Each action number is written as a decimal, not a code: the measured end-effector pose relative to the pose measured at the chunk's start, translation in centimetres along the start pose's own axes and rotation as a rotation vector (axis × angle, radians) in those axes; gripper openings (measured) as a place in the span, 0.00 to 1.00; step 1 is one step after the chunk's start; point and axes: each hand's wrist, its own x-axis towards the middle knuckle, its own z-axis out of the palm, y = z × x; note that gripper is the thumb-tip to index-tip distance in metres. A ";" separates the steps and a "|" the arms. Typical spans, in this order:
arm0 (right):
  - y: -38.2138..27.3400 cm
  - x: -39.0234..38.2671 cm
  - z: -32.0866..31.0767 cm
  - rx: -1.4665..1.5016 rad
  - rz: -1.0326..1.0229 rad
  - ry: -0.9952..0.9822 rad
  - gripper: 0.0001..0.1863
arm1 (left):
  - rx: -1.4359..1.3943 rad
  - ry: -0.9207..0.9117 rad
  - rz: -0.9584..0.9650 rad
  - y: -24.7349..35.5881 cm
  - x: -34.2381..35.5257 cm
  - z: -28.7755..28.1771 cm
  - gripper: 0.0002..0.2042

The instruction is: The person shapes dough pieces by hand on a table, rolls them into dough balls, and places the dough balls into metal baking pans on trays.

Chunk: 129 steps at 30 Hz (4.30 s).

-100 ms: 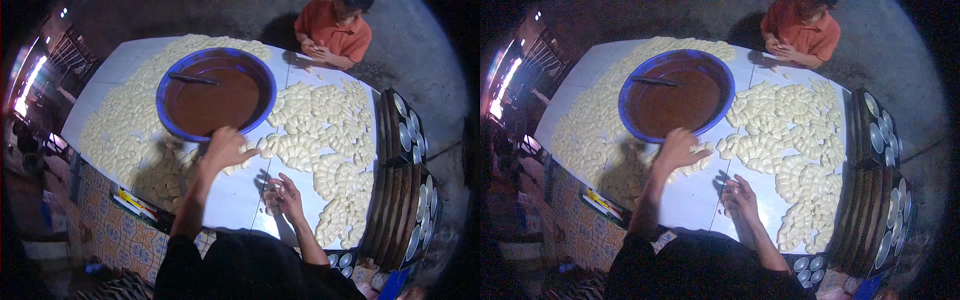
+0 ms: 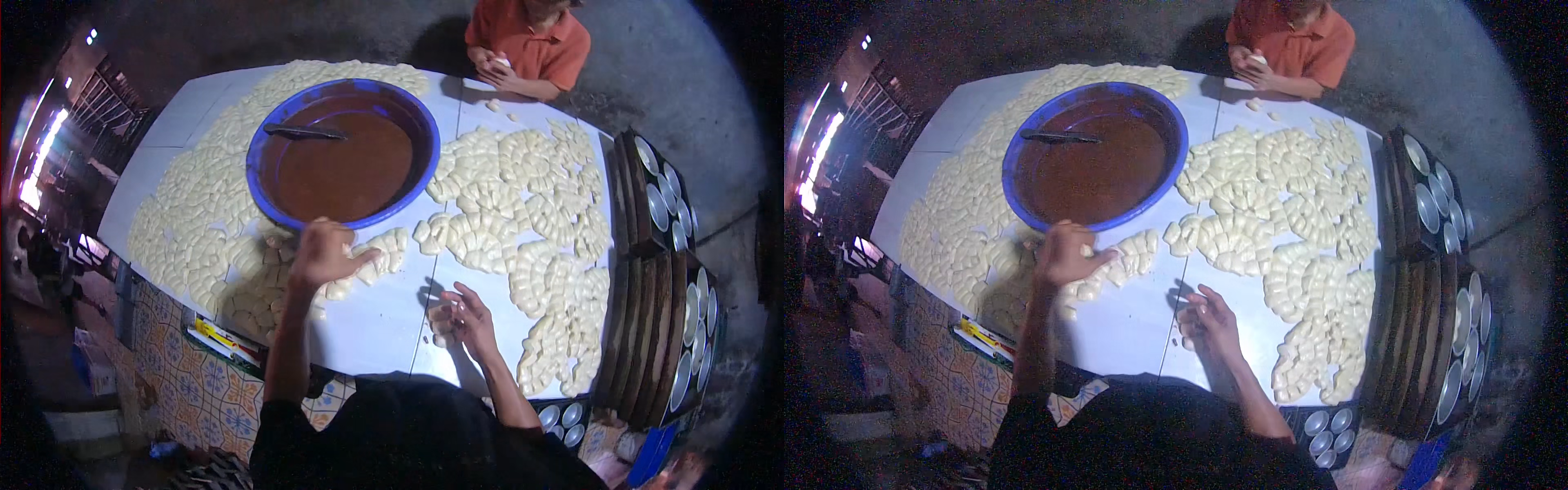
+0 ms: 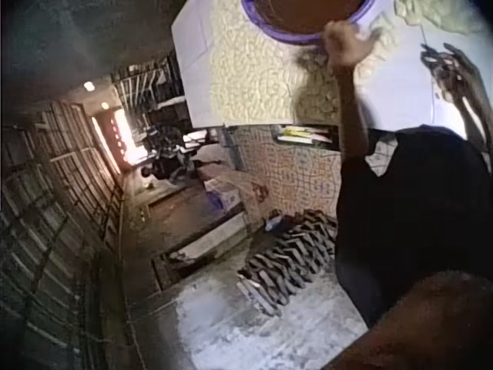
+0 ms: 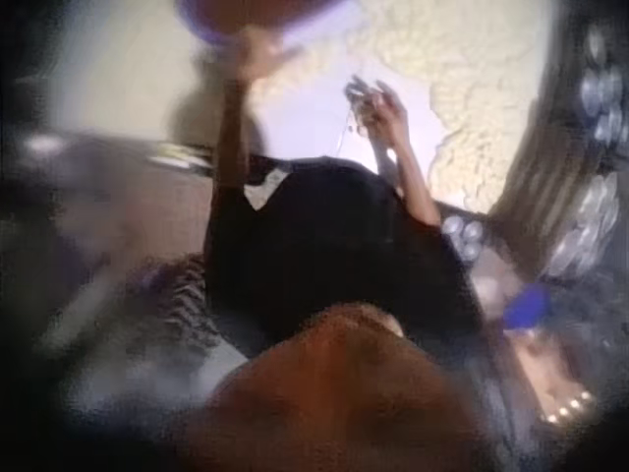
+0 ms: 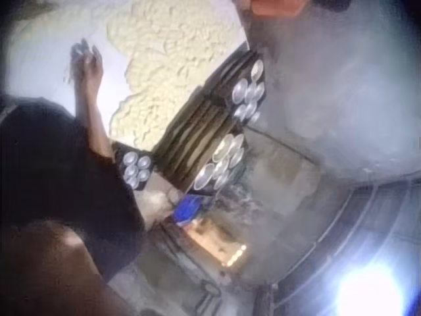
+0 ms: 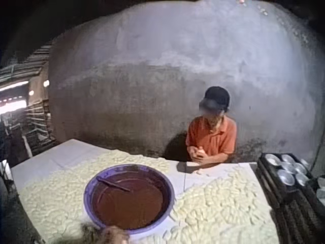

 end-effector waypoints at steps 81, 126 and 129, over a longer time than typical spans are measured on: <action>0.6 2.4 -7.2 -1.648 -0.729 -0.617 0.29 | -1.427 0.154 -0.884 18.3 -10.1 15.7 0.27; -6.5 -2.2 -5.5 -0.952 -0.250 -0.276 0.14 | -1.306 0.373 -0.680 24.0 -9.0 13.4 0.06; -2.2 6.9 -1.7 -1.102 -0.564 -0.502 0.17 | -1.281 0.521 -0.789 21.1 -12.1 12.8 0.06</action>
